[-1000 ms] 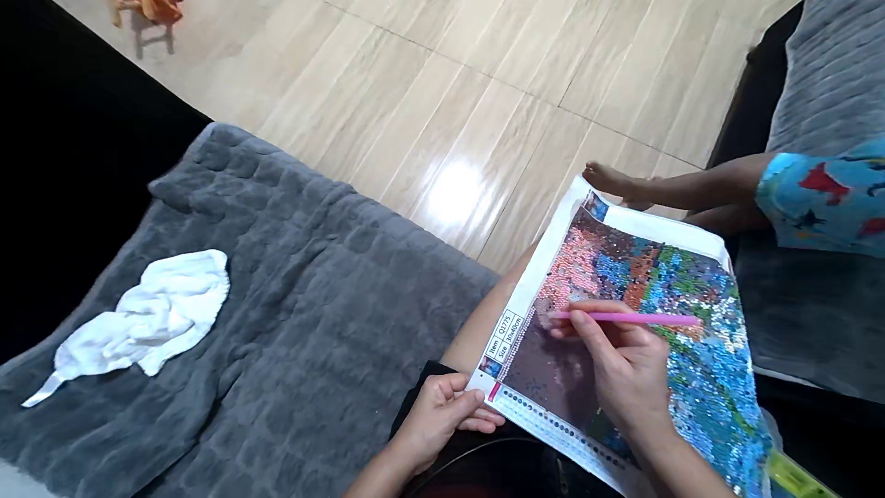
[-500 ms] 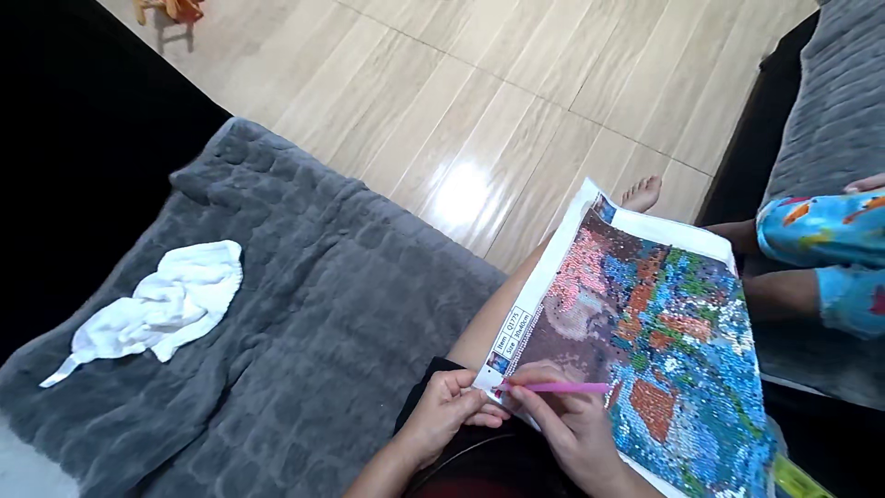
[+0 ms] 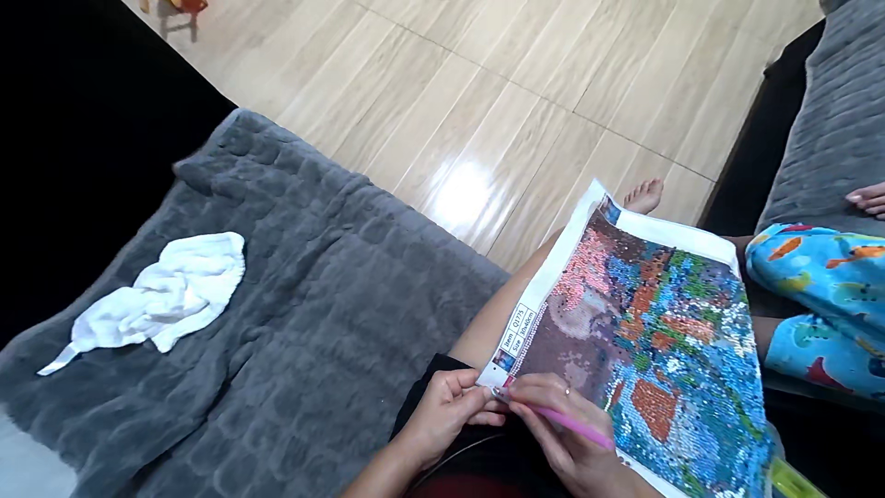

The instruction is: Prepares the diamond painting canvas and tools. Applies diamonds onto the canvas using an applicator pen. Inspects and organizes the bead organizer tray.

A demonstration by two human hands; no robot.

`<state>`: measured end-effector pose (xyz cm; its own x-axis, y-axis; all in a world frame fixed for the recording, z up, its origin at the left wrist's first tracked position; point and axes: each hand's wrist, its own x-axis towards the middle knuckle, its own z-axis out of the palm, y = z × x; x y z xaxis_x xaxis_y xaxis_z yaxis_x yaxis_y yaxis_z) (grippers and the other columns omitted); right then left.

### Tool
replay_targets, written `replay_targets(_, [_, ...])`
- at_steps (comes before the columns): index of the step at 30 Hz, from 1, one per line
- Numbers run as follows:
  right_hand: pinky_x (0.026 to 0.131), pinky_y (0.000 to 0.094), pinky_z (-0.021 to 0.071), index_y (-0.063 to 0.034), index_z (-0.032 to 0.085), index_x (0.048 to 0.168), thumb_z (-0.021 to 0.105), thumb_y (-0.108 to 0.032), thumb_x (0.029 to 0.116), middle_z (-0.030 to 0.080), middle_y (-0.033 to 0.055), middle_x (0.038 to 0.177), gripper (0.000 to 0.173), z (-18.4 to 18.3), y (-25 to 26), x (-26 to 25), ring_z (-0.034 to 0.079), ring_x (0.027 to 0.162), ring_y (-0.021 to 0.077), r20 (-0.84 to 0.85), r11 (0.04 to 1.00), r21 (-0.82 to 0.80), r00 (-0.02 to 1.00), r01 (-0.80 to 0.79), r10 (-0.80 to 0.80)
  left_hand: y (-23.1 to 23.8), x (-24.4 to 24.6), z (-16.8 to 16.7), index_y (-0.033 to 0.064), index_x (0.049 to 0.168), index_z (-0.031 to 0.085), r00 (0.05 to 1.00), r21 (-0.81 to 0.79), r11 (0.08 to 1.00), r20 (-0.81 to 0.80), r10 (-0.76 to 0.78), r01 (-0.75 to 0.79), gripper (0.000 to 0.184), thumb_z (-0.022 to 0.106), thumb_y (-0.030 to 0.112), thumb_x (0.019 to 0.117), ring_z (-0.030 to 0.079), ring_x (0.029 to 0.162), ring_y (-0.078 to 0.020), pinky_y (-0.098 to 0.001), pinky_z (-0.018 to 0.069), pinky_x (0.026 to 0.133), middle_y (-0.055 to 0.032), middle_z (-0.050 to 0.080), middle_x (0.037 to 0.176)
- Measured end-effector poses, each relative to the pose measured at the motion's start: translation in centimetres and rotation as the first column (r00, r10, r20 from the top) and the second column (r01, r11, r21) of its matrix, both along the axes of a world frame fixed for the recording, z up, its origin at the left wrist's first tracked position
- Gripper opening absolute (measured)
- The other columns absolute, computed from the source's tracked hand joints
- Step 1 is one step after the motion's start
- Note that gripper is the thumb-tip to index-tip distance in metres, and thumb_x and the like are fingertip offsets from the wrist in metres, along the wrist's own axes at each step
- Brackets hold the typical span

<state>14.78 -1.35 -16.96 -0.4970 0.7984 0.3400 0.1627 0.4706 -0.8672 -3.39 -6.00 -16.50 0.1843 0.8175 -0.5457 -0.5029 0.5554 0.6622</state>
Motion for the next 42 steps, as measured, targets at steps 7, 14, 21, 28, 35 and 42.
replay_targets(7, [0.092, 0.0148, 0.0532, -0.0050, 0.064, 0.104, 0.058, -0.019, 0.1053, 0.068, 0.0074, 0.102, 0.016, 0.1, -0.1, -0.1, 0.067, 0.102, 0.0064, 0.032, 0.998, 0.058, 0.999, -0.019, 0.018, -0.1, 0.1, 0.0, 0.0034, 0.102, 0.068, 1.000, 0.047, 0.999, -0.010, 0.011, -0.011, 0.021, 0.048, -0.004, 0.0998, 0.075, 0.082, -0.0074, -0.0276, 0.0636, 0.081, 0.0032, 0.077, 0.089])
replay_targets(14, [0.092, 0.0139, 0.0524, -0.0048, 0.064, 0.103, 0.057, -0.018, 0.1053, 0.068, 0.0076, 0.101, 0.015, 0.0, -0.1, -0.2, 0.067, 0.101, 0.0066, 0.050, 0.996, 0.083, 0.999, -0.018, 0.013, -0.2, 0.3, 0.2, 0.0020, 0.102, 0.068, 0.999, 0.054, 0.998, -0.028, 0.018, -0.016, 0.021, 0.048, -0.004, 0.0998, 0.075, 0.082, -0.0078, -0.0280, 0.0637, 0.081, 0.0025, 0.077, 0.089])
replay_targets(21, [0.091, 0.0135, 0.0527, -0.0050, 0.066, 0.101, 0.059, -0.019, 0.1046, 0.069, 0.0074, 0.101, 0.016, 0.0, -0.1, -0.4, 0.068, 0.100, 0.0060, 0.046, 0.998, 0.064, 0.999, -0.014, 0.011, -0.3, 0.4, 0.2, 0.0015, 0.105, 0.067, 0.999, 0.077, 0.997, -0.032, 0.014, -0.011, 0.021, 0.048, -0.004, 0.1003, 0.075, 0.084, -0.0079, -0.0287, 0.0637, 0.082, 0.0030, 0.077, 0.091])
replay_targets(28, [0.089, 0.0167, 0.0559, -0.0073, 0.067, 0.104, 0.061, -0.020, 0.1035, 0.071, 0.0028, 0.102, 0.014, -0.4, -0.1, -0.8, 0.068, 0.100, 0.0039, -0.108, 0.987, -0.161, 0.994, -0.027, 0.010, -0.4, 0.6, 0.1, 0.0009, 0.105, 0.067, 0.997, 0.131, 0.991, -0.077, -0.024, 0.034, 0.020, 0.049, -0.003, 0.1001, 0.074, 0.084, -0.0063, -0.0282, 0.0636, 0.081, 0.0042, 0.075, 0.092])
replay_targets(35, [0.073, 0.0263, 0.0640, -0.0079, 0.073, 0.103, 0.064, -0.011, 0.0990, 0.075, -0.0009, 0.096, 0.010, 0.9, 0.2, -0.9, 0.073, 0.080, 0.0084, -0.283, 0.738, -0.672, 0.943, -0.063, -0.178, -0.3, 0.7, 0.3, -0.0001, 0.108, 0.067, 0.997, 0.107, 0.994, -0.074, -0.022, 0.030, 0.019, 0.051, -0.004, 0.0997, 0.074, 0.088, -0.0073, -0.0293, 0.0636, 0.083, 0.0031, 0.075, 0.095])
replay_targets(42, [0.074, 0.0289, 0.0638, -0.0073, 0.073, 0.102, 0.064, -0.009, 0.0990, 0.077, 0.0034, 0.092, 0.010, 1.1, 0.6, -0.6, 0.074, 0.078, 0.0125, -0.309, 0.634, -0.770, 0.913, -0.076, -0.266, -0.3, 0.3, 0.3, -0.0012, 0.112, 0.066, 0.995, 0.087, 0.995, -0.090, -0.049, 0.057, 0.022, 0.047, -0.002, 0.1006, 0.074, 0.094, -0.0082, -0.0291, 0.0625, 0.088, 0.0008, 0.075, 0.103])
